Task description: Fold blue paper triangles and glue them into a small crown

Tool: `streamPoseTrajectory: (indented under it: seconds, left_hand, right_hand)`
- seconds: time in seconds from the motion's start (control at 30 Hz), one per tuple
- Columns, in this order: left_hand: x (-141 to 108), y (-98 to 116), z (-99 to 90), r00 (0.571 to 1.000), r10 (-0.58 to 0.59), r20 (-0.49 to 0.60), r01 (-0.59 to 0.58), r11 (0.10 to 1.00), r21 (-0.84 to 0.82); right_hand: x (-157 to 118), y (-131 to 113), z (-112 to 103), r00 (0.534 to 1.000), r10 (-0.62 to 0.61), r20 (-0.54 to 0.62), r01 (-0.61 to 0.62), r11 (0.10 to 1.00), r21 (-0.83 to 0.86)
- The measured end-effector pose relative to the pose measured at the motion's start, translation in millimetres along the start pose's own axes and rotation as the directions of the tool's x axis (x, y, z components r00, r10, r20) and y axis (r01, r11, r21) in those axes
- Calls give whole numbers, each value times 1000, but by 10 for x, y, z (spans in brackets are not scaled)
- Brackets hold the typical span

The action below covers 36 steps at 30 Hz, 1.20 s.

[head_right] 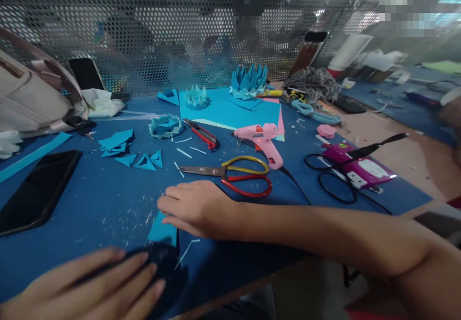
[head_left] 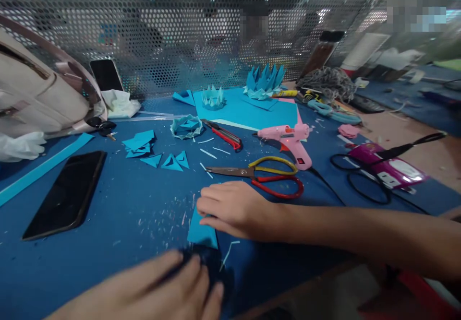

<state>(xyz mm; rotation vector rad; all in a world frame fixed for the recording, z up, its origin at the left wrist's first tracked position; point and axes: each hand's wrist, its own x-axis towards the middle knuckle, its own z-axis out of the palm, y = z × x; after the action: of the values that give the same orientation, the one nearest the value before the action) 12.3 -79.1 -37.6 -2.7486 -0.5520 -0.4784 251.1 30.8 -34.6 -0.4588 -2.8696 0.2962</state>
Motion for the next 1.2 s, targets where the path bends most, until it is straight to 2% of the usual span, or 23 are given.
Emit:
streamPoseTrajectory:
  seconds: [0.07,0.1,0.13,0.23,0.37,0.53,0.73,1.03,1.2]
  left_hand:
    - [127,-122,17,997,-78,-16,77,996,-49]
    - [179,-167,43,982,-169,-84,157,978,-135]
    - [220,-201,73,969,-229,-94,210,961,-180]
    - [267,-235,143,972,-231,-52,218,958,-185]
    - [226,-189,144,969,-249,-7,242,949,-200]
    - [208,-152,171,966,-257,33,259,951,-170]
    - [171,-128,234,959,-279,-50,268,950,-162]
    - [132,-106,293,965,-263,-8,258,952,-163]
    - [119,-90,278,967,-255,20,255,953,-162]
  right_hand:
    - [7,-4,-14,1000,7,-2,-7,1000,1]
    - [11,-7,-19,1000,10,-5,-10,1000,-1]
    - [15,-10,-24,1000,16,-3,-16,1000,-2]
    - [35,-20,-39,999,48,14,-48,999,14]
    - [71,-22,-47,993,101,59,-105,992,63]
    - [87,5,-6,992,82,91,-83,997,-2]
    - [97,6,9,993,42,111,-35,998,-59]
    - [87,24,24,999,22,38,-20,999,-48]
    - [88,28,34,998,28,54,-27,999,-22]
